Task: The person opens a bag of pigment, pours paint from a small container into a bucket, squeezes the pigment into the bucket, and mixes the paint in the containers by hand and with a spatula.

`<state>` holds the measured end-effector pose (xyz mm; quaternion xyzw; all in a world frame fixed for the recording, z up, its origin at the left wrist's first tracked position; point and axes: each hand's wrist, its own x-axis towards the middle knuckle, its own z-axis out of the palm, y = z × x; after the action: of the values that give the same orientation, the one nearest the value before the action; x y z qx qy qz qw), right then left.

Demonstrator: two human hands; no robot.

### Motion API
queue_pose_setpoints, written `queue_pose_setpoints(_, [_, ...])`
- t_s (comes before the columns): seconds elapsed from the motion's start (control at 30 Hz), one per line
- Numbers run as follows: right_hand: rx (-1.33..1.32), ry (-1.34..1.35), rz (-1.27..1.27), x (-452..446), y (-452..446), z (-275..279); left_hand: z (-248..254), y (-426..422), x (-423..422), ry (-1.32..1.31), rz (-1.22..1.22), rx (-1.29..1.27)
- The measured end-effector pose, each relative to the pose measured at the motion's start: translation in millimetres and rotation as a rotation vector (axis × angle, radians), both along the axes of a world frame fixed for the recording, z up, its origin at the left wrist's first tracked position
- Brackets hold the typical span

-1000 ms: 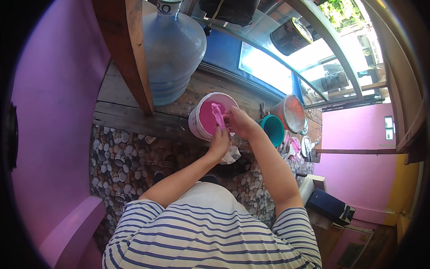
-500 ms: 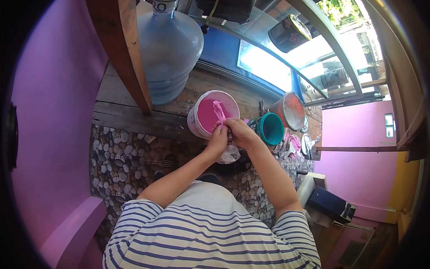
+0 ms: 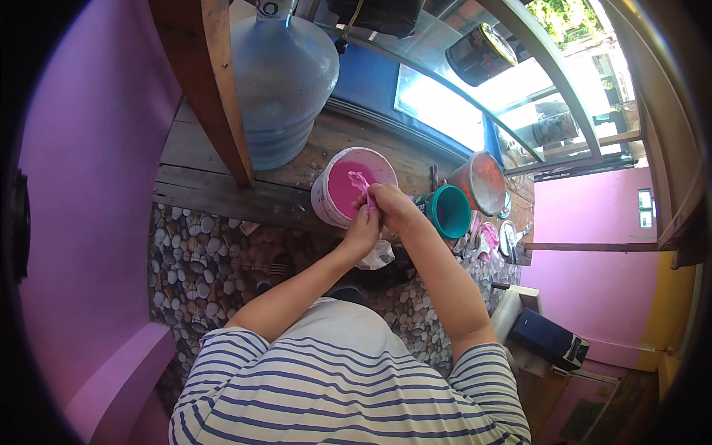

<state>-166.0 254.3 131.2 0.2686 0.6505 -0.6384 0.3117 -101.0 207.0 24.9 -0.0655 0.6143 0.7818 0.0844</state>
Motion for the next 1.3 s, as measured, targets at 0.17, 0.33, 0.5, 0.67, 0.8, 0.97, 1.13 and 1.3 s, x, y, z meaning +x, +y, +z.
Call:
queue_pose_setpoints(0.17, [-0.056,-0.046,-0.121,-13,-3,-8,12,-7,5,0.045,0.033,-0.162])
queue_pose_setpoints(0.33, [-0.057,-0.057,-0.114,-17,-4,-11,19,-12,5,-0.017,-0.040,-0.129])
queue_pose_setpoints(0.5, [-0.033,-0.074,-0.111,-20,-6,-15,25,-16,7,-0.017,-0.029,-0.193])
queue_pose_setpoints(0.67, [0.062,-0.041,-0.015,-21,-3,-25,25,-17,3,0.052,0.024,-0.222])
queue_pose_setpoints(0.8, [0.125,0.027,0.017,-15,-9,-13,37,-26,0,-0.064,-0.100,-0.209])
queue_pose_setpoints(0.97, [0.086,-0.014,0.028,-13,-8,-6,41,-24,3,-0.129,-0.142,-0.263])
queue_pose_setpoints(1.13, [0.536,0.243,0.420,-12,8,-43,19,-13,3,0.145,-0.054,-0.158])
queue_pose_setpoints(1.3, [0.715,0.439,0.609,-18,21,-58,39,-20,7,0.080,-0.095,-0.184])
